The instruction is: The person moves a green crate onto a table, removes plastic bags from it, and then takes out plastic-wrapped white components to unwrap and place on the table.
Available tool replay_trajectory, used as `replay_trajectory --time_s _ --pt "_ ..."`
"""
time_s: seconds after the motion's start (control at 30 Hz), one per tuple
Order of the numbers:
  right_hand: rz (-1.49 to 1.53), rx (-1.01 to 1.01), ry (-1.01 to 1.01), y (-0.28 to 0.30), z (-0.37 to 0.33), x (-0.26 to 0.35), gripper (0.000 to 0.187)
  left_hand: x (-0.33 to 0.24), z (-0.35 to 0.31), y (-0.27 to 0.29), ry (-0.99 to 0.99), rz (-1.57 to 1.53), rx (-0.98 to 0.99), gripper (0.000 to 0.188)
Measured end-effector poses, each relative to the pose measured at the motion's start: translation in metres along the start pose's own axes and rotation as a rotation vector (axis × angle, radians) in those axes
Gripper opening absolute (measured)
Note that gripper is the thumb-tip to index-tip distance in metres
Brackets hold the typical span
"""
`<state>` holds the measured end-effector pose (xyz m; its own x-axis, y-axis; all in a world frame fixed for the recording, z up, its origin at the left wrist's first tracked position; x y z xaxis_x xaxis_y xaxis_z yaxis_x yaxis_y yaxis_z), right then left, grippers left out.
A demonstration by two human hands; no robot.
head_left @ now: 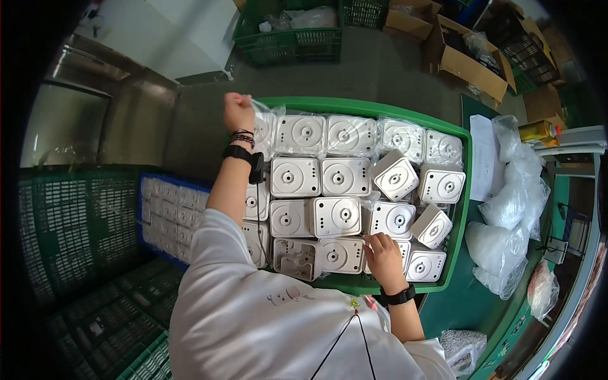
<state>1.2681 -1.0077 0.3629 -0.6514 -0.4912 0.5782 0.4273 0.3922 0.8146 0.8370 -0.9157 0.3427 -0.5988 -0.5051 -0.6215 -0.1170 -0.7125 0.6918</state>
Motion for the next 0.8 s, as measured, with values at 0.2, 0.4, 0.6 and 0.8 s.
replay_trajectory --time_s 0.2,0.4,0.6,0.8 --pt "-0.048 -0.019 0.049 0.014 0.017 -0.001 0.019 -0.021 0.042 0.035 -0.135 -0.358 -0.151 0.023" --pt "0.050 -0.131 0.119 0.046 0.052 0.025 0.026 -0.079 0.040 0.080 -0.224 -0.839 -0.086 0.018" --pt "0.398 -0.513 0.111 0.079 0.091 0.070 0.034 -0.194 -0.102 0.092 -0.432 -0.810 0.857 0.013" --pt "0.656 -0.049 0.251 0.044 0.075 0.060 0.030 -0.222 -0.146 0.084 -0.688 -0.892 1.176 0.007"
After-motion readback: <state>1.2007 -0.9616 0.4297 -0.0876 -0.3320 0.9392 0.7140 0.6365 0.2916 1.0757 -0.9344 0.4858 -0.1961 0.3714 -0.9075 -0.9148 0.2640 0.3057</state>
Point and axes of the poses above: each hand's wrist, its own z-axis towards the middle knuckle, its own y-axis out of the back of the hand, x = y × z, the point moved 7 cm from there along z, towards the middle knuckle
